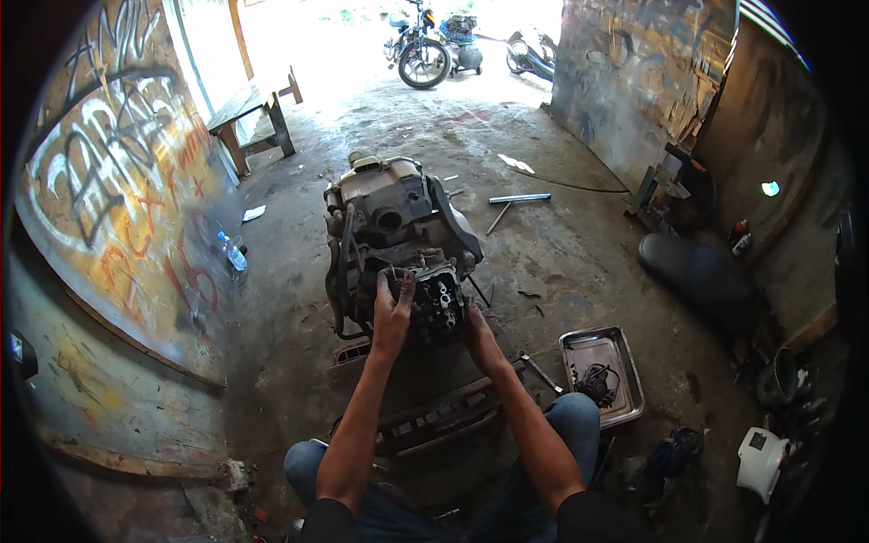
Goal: The recorder is disassembling a motorcycle engine by removing the cylinder head and block.
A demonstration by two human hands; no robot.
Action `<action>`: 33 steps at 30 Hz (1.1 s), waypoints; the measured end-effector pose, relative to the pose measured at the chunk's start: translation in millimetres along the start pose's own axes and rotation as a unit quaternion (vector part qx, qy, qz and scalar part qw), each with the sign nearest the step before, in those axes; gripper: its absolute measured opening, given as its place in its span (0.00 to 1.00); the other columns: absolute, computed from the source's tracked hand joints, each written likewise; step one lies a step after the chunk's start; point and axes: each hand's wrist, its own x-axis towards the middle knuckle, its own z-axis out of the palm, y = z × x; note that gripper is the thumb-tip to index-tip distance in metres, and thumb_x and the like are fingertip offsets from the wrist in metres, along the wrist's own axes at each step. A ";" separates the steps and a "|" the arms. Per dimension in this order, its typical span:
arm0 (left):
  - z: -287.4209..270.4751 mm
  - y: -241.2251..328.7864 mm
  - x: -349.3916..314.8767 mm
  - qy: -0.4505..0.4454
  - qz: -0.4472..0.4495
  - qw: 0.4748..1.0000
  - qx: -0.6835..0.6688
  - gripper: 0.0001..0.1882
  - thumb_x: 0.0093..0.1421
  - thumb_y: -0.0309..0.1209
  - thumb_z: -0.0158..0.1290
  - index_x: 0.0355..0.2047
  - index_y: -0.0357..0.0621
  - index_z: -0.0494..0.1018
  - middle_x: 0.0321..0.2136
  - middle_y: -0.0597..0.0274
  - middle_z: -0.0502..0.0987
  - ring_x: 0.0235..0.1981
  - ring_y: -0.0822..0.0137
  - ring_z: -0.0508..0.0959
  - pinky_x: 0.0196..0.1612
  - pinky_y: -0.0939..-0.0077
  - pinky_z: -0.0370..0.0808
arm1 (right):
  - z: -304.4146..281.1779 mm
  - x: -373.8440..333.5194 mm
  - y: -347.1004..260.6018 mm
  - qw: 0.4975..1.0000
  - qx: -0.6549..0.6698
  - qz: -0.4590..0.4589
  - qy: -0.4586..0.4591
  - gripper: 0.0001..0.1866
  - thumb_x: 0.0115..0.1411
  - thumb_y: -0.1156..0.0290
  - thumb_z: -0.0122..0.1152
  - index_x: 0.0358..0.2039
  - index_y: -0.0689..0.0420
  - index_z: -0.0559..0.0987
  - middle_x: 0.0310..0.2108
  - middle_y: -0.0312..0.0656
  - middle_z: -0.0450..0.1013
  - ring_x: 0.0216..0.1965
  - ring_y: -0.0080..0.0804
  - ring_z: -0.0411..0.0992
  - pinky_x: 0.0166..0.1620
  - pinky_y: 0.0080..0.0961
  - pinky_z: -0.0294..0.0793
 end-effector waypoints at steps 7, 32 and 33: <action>-18.1 13.1 -10.7 -0.052 0.000 0.998 -0.027 0.40 0.58 0.43 0.64 0.62 0.35 0.57 0.51 0.54 0.72 0.53 0.66 0.71 0.58 0.74 0.66 | 18.4 -17.1 -35.8 0.989 -0.143 -0.008 -0.038 0.47 0.63 0.44 0.59 0.69 0.63 0.53 0.65 0.50 0.59 0.66 0.38 0.55 0.67 0.32 0.51; -19.9 22.9 -21.0 -0.116 0.006 0.993 0.000 0.48 0.56 0.36 0.67 0.66 0.27 0.48 0.57 0.48 0.68 0.60 0.62 0.67 0.64 0.70 0.61 | 9.6 -26.6 -24.0 0.975 -0.218 -0.026 -0.013 0.47 0.64 0.46 0.57 0.69 0.67 0.49 0.65 0.57 0.59 0.67 0.44 0.56 0.68 0.32 0.53; -19.0 23.7 -21.9 -0.114 -0.003 0.993 -0.004 0.48 0.56 0.37 0.67 0.65 0.27 0.49 0.56 0.47 0.68 0.60 0.62 0.67 0.65 0.70 0.60 | 12.7 -27.4 -26.8 0.974 -0.225 -0.030 -0.013 0.49 0.62 0.46 0.59 0.69 0.66 0.50 0.64 0.56 0.60 0.67 0.44 0.57 0.68 0.32 0.53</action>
